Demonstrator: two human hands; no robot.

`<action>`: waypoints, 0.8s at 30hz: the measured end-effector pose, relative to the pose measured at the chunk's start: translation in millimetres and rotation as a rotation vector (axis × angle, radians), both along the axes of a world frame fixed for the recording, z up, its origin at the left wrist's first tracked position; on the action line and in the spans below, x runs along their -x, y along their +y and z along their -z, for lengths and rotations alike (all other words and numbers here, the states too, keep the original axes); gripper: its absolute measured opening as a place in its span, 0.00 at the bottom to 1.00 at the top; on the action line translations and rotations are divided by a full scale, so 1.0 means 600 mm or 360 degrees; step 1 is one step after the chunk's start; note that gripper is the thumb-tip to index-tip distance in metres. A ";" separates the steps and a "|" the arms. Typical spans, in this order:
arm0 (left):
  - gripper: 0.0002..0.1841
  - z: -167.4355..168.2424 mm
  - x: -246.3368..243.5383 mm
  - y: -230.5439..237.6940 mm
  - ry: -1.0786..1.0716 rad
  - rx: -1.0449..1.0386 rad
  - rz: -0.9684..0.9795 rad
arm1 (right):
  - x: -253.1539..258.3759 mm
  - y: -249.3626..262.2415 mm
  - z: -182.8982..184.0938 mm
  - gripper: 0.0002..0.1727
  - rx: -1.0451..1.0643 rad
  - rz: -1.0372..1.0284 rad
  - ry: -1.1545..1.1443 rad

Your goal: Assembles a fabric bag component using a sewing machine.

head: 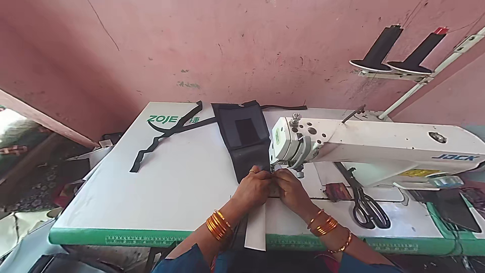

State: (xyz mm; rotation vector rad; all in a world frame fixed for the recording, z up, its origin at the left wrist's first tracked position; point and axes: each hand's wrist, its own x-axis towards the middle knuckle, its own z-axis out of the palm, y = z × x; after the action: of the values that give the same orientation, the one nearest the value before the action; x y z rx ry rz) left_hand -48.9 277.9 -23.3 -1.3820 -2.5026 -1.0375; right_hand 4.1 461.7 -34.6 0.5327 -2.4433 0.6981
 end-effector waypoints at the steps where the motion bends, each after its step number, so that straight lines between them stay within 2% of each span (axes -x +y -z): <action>1: 0.14 0.002 0.012 0.003 -0.0023 -0.0051 -0.0012 | 0.001 -0.001 0.001 0.13 0.0001 0.0016 -0.0004; 6: 0.09 -0.003 0.051 0.016 -0.0148 -0.0200 -0.0107 | -0.012 -0.002 0.002 0.16 0.0048 0.0079 0.0013; 10: 0.09 0.001 0.052 0.022 -0.0075 -0.0240 -0.0272 | -0.074 0.020 -0.013 0.17 0.0173 0.0182 0.0037; 12: 0.08 0.008 0.050 0.035 0.0000 -0.0241 -0.0346 | -0.119 0.054 -0.026 0.17 0.0172 0.0337 0.0065; 14: 0.09 0.010 0.055 0.044 0.0052 -0.0226 -0.0429 | -0.162 0.093 -0.040 0.18 0.0035 0.0628 0.0076; 16: 0.08 0.004 0.063 0.039 0.0015 -0.0205 -0.0529 | -0.200 0.123 -0.063 0.19 -0.0151 0.0969 -0.0133; 19: 0.06 0.002 0.063 0.012 -0.0003 -0.0174 -0.0642 | -0.229 0.165 -0.116 0.22 -0.0276 0.1330 -0.0975; 20: 0.05 0.003 0.056 0.001 -0.0022 -0.0148 -0.0666 | -0.232 0.181 -0.123 0.23 -0.0314 0.1358 -0.1115; 24: 0.05 0.007 0.027 -0.012 -0.0005 -0.0123 -0.0718 | -0.235 0.223 -0.139 0.27 -0.0203 0.1368 -0.1216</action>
State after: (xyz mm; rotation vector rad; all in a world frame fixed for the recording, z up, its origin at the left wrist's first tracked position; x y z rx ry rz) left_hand -65.0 270.7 -27.6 -0.7382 -2.5666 -1.0190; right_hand 145.0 595.5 48.9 -0.8844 -3.0066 0.3921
